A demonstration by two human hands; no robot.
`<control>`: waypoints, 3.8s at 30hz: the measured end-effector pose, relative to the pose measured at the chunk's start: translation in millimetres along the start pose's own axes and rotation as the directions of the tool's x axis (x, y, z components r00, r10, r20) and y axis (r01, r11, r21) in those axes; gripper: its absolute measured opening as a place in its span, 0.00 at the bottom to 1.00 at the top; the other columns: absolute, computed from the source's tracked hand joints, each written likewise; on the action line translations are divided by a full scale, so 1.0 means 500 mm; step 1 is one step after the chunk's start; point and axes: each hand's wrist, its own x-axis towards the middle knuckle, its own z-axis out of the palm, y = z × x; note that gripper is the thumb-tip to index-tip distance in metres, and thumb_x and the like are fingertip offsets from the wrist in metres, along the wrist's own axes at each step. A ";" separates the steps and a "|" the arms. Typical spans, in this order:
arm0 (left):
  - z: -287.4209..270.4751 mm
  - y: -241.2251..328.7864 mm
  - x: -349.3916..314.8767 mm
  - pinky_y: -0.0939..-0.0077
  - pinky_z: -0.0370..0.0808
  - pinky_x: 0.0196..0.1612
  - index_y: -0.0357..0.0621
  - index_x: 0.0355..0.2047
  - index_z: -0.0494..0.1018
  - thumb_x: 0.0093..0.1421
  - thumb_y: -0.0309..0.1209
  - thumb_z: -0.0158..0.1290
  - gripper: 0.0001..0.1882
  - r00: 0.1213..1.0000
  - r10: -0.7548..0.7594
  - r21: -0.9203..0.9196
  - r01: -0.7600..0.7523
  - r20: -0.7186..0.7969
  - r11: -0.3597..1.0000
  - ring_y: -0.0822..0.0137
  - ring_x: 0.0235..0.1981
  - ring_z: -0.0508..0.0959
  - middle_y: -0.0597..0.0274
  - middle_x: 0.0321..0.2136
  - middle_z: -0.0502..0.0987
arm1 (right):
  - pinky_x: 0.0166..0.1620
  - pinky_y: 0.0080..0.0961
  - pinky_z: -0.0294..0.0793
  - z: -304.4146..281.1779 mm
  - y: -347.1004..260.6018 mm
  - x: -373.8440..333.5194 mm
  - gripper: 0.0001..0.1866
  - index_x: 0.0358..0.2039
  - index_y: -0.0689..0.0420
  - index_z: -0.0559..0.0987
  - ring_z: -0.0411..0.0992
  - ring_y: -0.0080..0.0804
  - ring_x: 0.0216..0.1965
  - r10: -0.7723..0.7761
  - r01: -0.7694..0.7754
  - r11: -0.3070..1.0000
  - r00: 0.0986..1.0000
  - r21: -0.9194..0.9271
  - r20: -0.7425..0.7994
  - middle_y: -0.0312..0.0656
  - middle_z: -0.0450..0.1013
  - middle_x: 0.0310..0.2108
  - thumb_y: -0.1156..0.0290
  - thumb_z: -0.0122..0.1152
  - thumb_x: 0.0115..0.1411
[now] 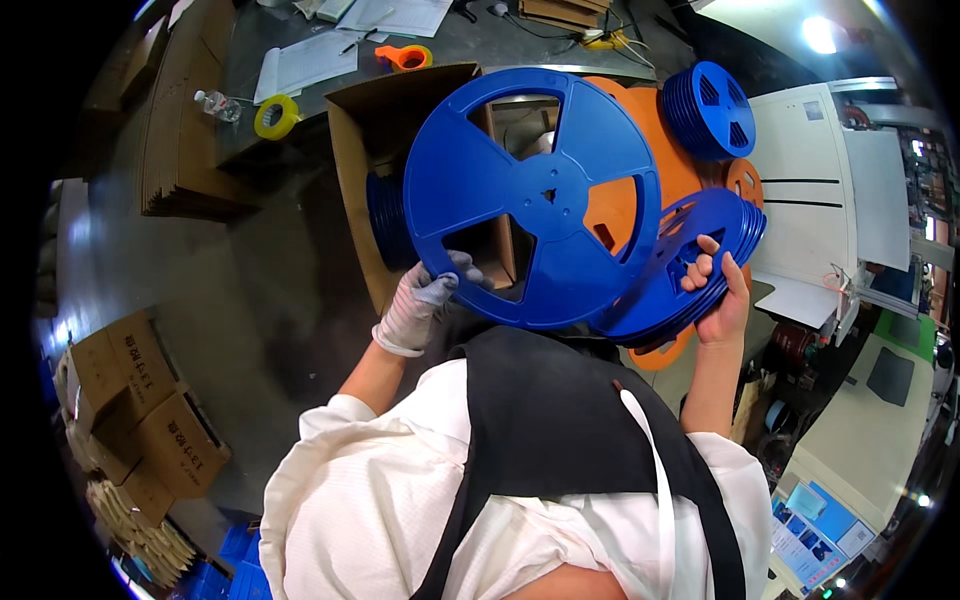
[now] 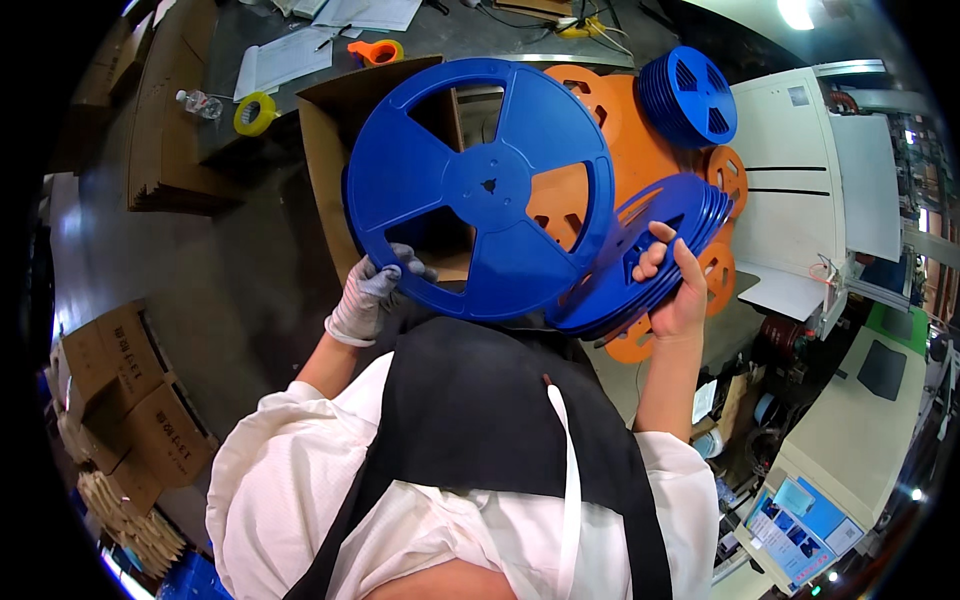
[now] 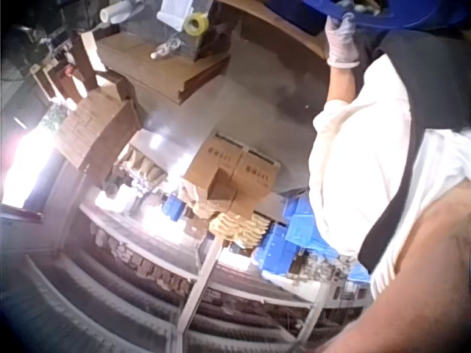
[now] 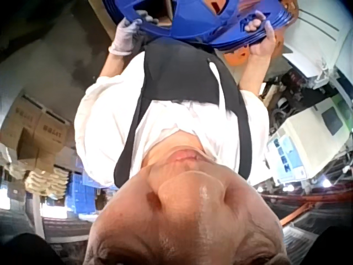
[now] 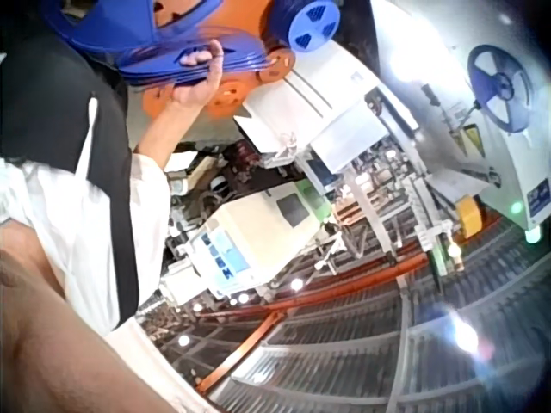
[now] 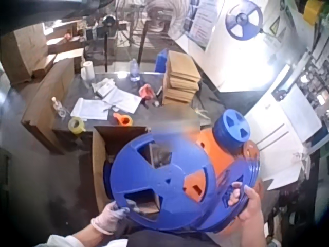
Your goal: The person picks up blue plastic spools from a stack on a table and places them into a cardboard box. The person handles the spools one by one, inspecting them briefly before stacking them inside the box.
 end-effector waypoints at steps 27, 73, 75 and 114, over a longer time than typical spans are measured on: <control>-0.262 -0.053 0.182 0.77 0.73 0.29 0.48 0.46 0.69 0.65 0.26 0.47 0.10 0.865 0.220 0.485 0.030 -0.451 0.874 0.71 0.30 0.77 0.65 0.30 0.76 | 0.32 0.23 0.67 -0.058 0.060 -0.049 0.15 0.44 0.63 0.72 0.63 0.25 0.25 0.007 0.009 0.985 0.996 0.172 -0.094 0.36 0.67 0.24 0.67 0.52 0.61; 0.102 0.007 0.135 0.45 0.53 0.65 0.45 0.58 0.63 0.54 0.55 0.50 0.37 0.515 -0.185 0.435 -0.831 0.837 -0.346 0.45 0.60 0.64 0.49 0.55 0.68 | 0.15 0.12 0.57 0.039 0.045 -0.062 0.18 0.32 0.54 0.64 0.60 0.13 0.09 -0.283 0.005 0.833 0.863 0.553 0.419 0.27 0.60 0.10 0.55 0.58 0.62; 0.099 -0.002 0.132 0.47 0.60 0.62 0.44 0.54 0.66 0.46 0.40 0.61 0.34 0.515 -0.142 0.443 -0.824 0.845 -0.352 0.47 0.56 0.68 0.51 0.49 0.70 | 0.20 0.14 0.61 0.047 0.033 -0.047 0.18 0.32 0.54 0.63 0.62 0.15 0.13 -0.242 -0.046 0.833 0.866 0.551 0.438 0.28 0.62 0.13 0.57 0.60 0.62; -0.090 -0.023 -0.092 0.54 0.75 0.52 0.42 0.47 0.69 0.56 0.28 0.60 0.19 0.944 -0.039 -0.070 0.017 -0.326 0.997 0.49 0.45 0.78 0.56 0.38 0.77 | 0.48 0.37 0.72 -0.328 0.582 0.261 0.31 0.49 0.54 0.76 0.74 0.50 0.45 0.180 -0.123 0.085 0.978 -0.989 -0.106 0.54 0.77 0.40 0.46 0.61 0.51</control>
